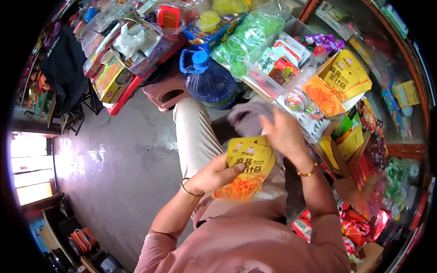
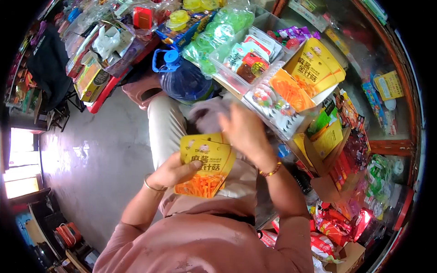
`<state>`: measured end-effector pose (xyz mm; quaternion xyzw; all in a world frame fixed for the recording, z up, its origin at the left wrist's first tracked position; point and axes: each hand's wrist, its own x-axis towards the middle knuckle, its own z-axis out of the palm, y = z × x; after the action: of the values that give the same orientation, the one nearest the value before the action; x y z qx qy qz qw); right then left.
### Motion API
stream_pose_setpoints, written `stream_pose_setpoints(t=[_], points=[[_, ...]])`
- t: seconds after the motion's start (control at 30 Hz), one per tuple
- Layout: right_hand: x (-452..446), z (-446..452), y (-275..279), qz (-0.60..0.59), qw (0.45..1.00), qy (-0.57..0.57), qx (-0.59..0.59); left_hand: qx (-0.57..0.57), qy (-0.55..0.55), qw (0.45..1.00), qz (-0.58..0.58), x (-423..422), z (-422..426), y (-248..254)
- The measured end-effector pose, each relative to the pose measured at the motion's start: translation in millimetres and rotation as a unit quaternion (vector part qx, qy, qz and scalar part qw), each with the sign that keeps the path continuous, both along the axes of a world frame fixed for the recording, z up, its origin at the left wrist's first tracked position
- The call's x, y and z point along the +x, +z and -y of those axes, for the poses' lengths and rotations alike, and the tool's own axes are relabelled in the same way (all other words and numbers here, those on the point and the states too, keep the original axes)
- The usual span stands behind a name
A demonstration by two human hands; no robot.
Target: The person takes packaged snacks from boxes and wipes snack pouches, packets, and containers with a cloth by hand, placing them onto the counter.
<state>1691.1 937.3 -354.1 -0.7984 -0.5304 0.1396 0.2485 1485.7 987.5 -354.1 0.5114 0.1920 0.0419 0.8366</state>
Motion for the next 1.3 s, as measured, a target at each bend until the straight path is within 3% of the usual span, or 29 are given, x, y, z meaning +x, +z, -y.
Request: stream_pose_setpoints(t=[0.07, 0.1, 0.17, 0.2, 0.23, 0.27, 0.3, 0.33, 0.37, 0.4, 0.43, 0.47, 0.53, 0.57, 0.6, 0.63, 0.67, 0.73, 0.8, 0.87, 0.93, 1.03, 1.07, 1.1, 1.13, 1.23, 1.3], points=[[21.1, -2.3, 3.6, -0.136, 0.973, -0.009, 0.188, -0.057, 0.067, 0.996, 0.025, 0.2, -2.9, -9.6], [21.3, -0.4, 11.9, -0.137, 0.973, -0.002, 0.187, -0.106, 0.125, 0.985, 0.049, 1.4, -1.8, -15.4], [6.6, 15.6, 51.2, -0.176, 0.969, 0.004, 0.174, -0.111, 0.136, 0.984, 0.028, 10.4, -1.6, -16.5], [-8.8, 22.2, 49.2, -0.118, 0.971, 0.036, 0.206, -0.114, 0.139, 0.984, 0.009, 14.5, -3.2, -16.5], [-20.3, 12.4, 60.1, 0.058, 0.953, 0.165, 0.247, -0.117, 0.137, 0.984, -0.008, 16.9, -4.2, -16.5], [-44.5, 13.4, 59.0, 0.089, 0.956, 0.168, 0.222, -0.117, 0.133, 0.984, -0.006, 17.1, -1.0, -25.5], [-57.9, 7.8, 48.1, 0.109, 0.954, 0.237, 0.149, 0.270, 0.144, 0.952, 0.012, 14.2, 4.6, -41.8], [-64.1, 5.1, 33.7, 0.102, 0.957, 0.221, 0.159, 0.614, 0.135, 0.777, 0.028, 10.5, 8.4, -50.7], [-60.1, 2.9, 22.0, 0.084, 0.965, 0.187, 0.166, 0.326, -0.005, 0.939, -0.109, 7.0, 0.4, -39.1], [-51.8, -5.1, 15.5, 0.068, 0.970, 0.152, 0.178, 0.329, -0.005, 0.938, -0.107, 10.0, -3.3, -29.5], [-44.4, -8.3, 21.2, -0.004, 0.991, 0.111, 0.073, 0.252, 0.005, 0.965, -0.078, 8.9, -2.6, -21.6], [-31.5, -12.6, 11.5, -0.088, 0.992, 0.073, 0.045, 0.171, 0.017, 0.984, -0.053, 4.6, 1.3, -18.2], [-4.4, -17.7, -4.1, -0.036, 0.994, 0.032, 0.102, 0.152, 0.067, 0.986, -0.003, 2.5, 1.0, -16.0], [7.1, -18.4, -7.8, -0.171, 0.973, 0.009, 0.154, 0.043, 0.174, 0.984, 0.007, 5.2, -1.6, -0.2], [19.5, -13.6, -11.4, -0.189, 0.965, -0.022, 0.178, -0.071, 0.279, 0.957, 0.015, 6.0, -3.4, 7.7], [31.9, -8.8, -15.2, -0.206, 0.956, -0.053, 0.204, -0.106, 0.282, 0.952, 0.047, 3.2, -12.0, -0.9], [20.6, -4.4, 16.1, -0.361, 0.901, -0.073, 0.229, -0.141, 0.284, 0.945, 0.077, 0.5, -20.6, -9.5], [-2.4, -1.7, 51.2, -0.317, 0.908, 0.024, 0.273, -0.199, 0.315, 0.922, 0.103, 12.2, -21.7, -13.9], [-21.9, -12.7, 36.5, -0.028, 0.956, 0.176, 0.233, -0.190, 0.307, 0.926, 0.113, 26.1, -18.0, -13.4], [-58.1, -20.8, 30.0, 0.149, 0.957, 0.179, 0.175, -0.181, 0.298, 0.929, 0.126, 38.1, -15.7, -12.2], [-68.5, -15.9, 12.8, 0.094, 0.963, 0.169, 0.188, -0.251, 0.384, 0.873, 0.166, 46.0, -18.6, -11.4], [-71.3, 0.9, -20.6, 0.096, 0.956, 0.141, 0.238, -0.275, 0.329, 0.842, 0.329, 29.7, -29.8, -20.8], [-63.8, 2.8, -32.5, 0.106, 0.951, 0.126, 0.261, -0.285, 0.335, 0.856, 0.270, 27.9, -44.0, -17.0], [-53.4, 4.1, -39.8, -0.054, 0.955, 0.044, 0.289, -0.256, 0.375, 0.863, 0.221, 30.6, -45.0, -8.9], [-34.2, 4.0, -71.2, -0.410, 0.870, -0.026, 0.274, -0.225, 0.412, 0.866, 0.172, 34.8, -44.8, 10.9], [11.4, 17.8, -44.0, -0.515, 0.823, -0.054, 0.234, -0.285, 0.336, 0.884, 0.157, 27.2, -49.7, 8.8], [10.7, 19.7, -21.3, -0.205, 0.954, 0.046, 0.212, -0.321, 0.294, 0.886, 0.159, 36.5, -39.5, 7.4]])
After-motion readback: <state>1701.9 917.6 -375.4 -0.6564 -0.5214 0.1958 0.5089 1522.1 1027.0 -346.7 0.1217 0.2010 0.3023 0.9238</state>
